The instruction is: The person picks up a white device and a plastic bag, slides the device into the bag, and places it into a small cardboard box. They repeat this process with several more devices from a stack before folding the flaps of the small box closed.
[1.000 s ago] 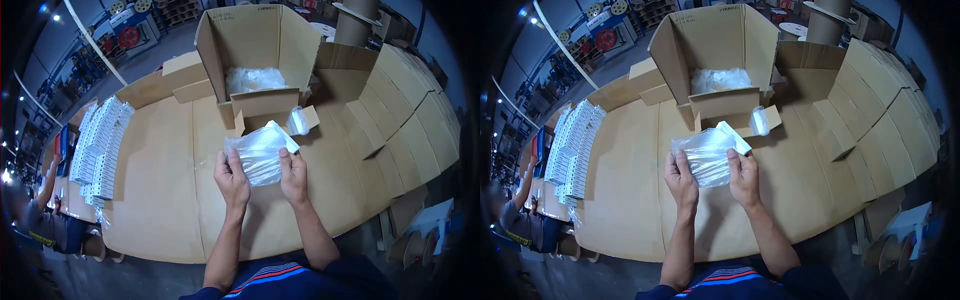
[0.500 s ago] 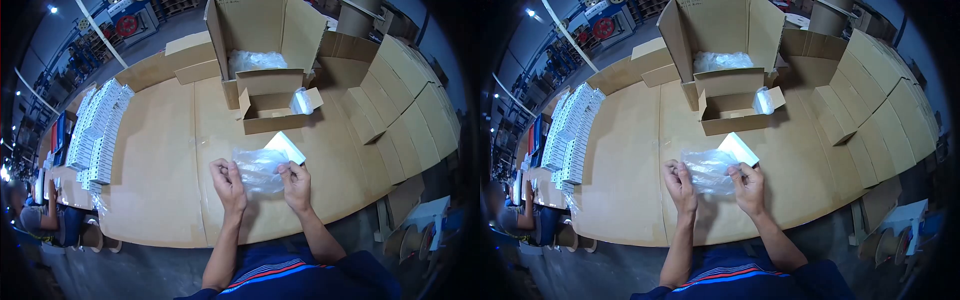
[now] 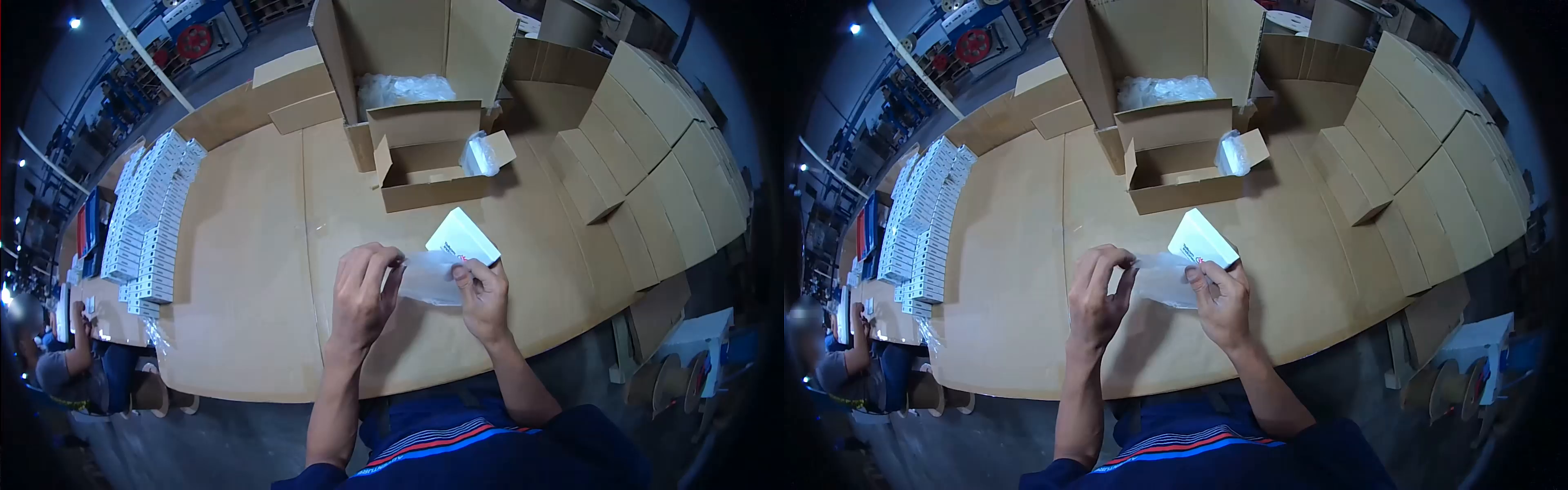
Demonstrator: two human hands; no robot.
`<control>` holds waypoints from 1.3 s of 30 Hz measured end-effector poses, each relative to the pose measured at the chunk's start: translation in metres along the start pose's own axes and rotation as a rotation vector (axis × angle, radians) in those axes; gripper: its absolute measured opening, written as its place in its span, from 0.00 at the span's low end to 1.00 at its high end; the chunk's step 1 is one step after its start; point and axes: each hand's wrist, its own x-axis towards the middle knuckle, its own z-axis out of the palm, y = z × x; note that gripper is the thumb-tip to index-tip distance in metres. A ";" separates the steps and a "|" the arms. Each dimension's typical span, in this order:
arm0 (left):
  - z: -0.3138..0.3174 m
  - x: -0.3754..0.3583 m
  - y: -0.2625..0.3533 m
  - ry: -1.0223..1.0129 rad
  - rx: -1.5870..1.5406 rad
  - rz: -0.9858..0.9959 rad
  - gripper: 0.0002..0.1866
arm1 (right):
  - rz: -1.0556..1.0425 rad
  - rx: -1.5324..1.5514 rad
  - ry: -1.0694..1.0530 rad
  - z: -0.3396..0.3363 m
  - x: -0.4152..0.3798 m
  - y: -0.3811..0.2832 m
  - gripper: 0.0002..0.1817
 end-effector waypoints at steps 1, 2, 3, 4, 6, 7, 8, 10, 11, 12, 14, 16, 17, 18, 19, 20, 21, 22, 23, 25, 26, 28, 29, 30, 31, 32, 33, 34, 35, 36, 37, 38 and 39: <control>0.000 -0.001 0.000 -0.042 -0.011 -0.007 0.14 | 0.000 -0.048 -0.006 -0.003 0.001 0.000 0.13; -0.001 -0.002 0.000 -0.083 -0.023 -0.013 0.14 | -0.002 -0.096 -0.012 -0.005 0.003 -0.001 0.13; -0.001 -0.002 0.000 -0.124 -0.034 -0.019 0.13 | -0.013 -0.133 -0.024 -0.007 0.003 -0.002 0.14; -0.001 -0.001 0.002 -0.163 -0.050 -0.042 0.12 | -0.025 -0.168 -0.036 -0.008 0.004 -0.004 0.14; -0.003 0.001 0.007 -0.241 -0.083 -0.090 0.12 | -0.045 -0.209 -0.054 -0.009 0.004 -0.007 0.15; -0.005 0.003 0.011 -0.262 -0.113 -0.123 0.13 | -0.055 -0.213 -0.058 -0.008 0.004 -0.007 0.14; -0.005 0.006 0.015 -0.282 -0.143 -0.155 0.14 | -0.066 -0.217 -0.061 -0.007 0.005 -0.008 0.14; 0.000 0.009 0.022 -0.250 -0.183 -0.203 0.12 | -0.224 -0.247 -0.081 -0.004 0.011 -0.010 0.13; 0.003 0.010 0.019 -0.295 -0.237 -0.251 0.11 | -0.304 -0.266 -0.094 -0.004 0.014 -0.010 0.12; 0.007 0.011 0.015 -0.338 -0.296 -0.300 0.11 | -0.312 -0.269 -0.147 -0.005 0.014 -0.009 0.09; 0.012 0.014 0.014 -0.314 -0.315 -0.289 0.15 | -0.331 -0.276 -0.229 -0.007 0.015 -0.013 0.09; 0.009 0.018 0.015 -0.375 -0.377 -0.485 0.15 | -0.289 -0.275 -0.295 -0.010 0.013 -0.016 0.10; 0.007 0.022 0.015 -0.383 -0.437 -0.580 0.14 | -0.251 -0.278 -0.295 -0.012 0.012 -0.013 0.10; 0.007 0.021 0.012 -0.376 -0.401 -0.568 0.13 | -0.213 -0.280 -0.295 -0.015 0.010 -0.009 0.10; 0.009 0.020 0.007 -0.368 -0.365 -0.556 0.12 | -0.176 -0.281 -0.295 -0.018 0.007 -0.006 0.10; 0.012 0.018 0.002 -0.357 -0.329 -0.543 0.11 | -0.081 -0.315 -0.319 -0.024 0.004 -0.007 0.11; 0.014 0.017 -0.001 -0.338 -0.339 -0.481 0.11 | -0.051 -0.306 -0.336 -0.028 0.004 -0.008 0.11; 0.016 0.015 -0.003 -0.320 -0.347 -0.419 0.11 | -0.018 -0.296 -0.352 -0.031 0.004 -0.008 0.11; 0.019 0.013 -0.006 -0.304 -0.356 -0.356 0.11 | 0.014 -0.287 -0.367 -0.033 0.003 -0.007 0.11; 0.020 0.014 -0.009 -0.332 -0.416 -0.367 0.15 | 0.009 -0.263 -0.362 -0.035 0.002 -0.001 0.11; 0.018 0.016 -0.008 -0.347 -0.436 -0.417 0.16 | 0.026 -0.266 -0.371 -0.037 0.002 0.001 0.11; 0.018 0.019 -0.010 -0.320 -0.419 -0.502 0.18 | -0.028 -0.246 -0.344 -0.035 0.002 0.000 0.12; 0.020 0.017 -0.014 -0.185 -0.453 -0.508 0.17 | -0.019 -0.240 -0.333 -0.036 0.002 0.001 0.12; 0.024 0.014 -0.019 -0.048 -0.485 -0.513 0.16 | -0.011 -0.234 -0.323 -0.036 0.002 0.003 0.13; 0.029 0.009 -0.026 0.090 -0.514 -0.516 0.16 | -0.004 -0.227 -0.314 -0.036 0.002 0.006 0.14; 0.039 0.003 -0.038 0.300 -0.575 -0.503 0.18 | 0.016 -0.211 -0.272 -0.034 0.001 0.009 0.14; 0.042 0.002 -0.034 0.346 -0.690 -0.608 0.18 | 0.036 -0.196 -0.228 -0.033 0.001 0.013 0.15; 0.046 -0.003 -0.024 0.390 -0.806 -0.712 0.19 | 0.055 -0.182 -0.183 -0.032 0.001 0.016 0.15; 0.047 -0.010 -0.017 0.434 -0.921 -0.815 0.20 | 0.073 -0.156 -0.145 -0.029 0.000 0.016 0.16; 0.057 -0.032 -0.023 0.304 -1.061 -0.870 0.23 | 0.089 -0.129 -0.107 -0.025 0.001 0.017 0.16; 0.059 -0.042 -0.018 0.191 -0.968 -0.867 0.24 | 0.108 -0.101 -0.068 -0.020 0.001 0.017 0.17; 0.063 -0.052 -0.009 0.079 -0.873 -0.865 0.25 | 0.108 -0.093 -0.050 -0.016 0.000 0.016 0.17; 0.071 -0.057 0.001 -0.029 -0.776 -0.862 0.25 | 0.108 -0.084 -0.036 -0.013 -0.001 0.014 0.18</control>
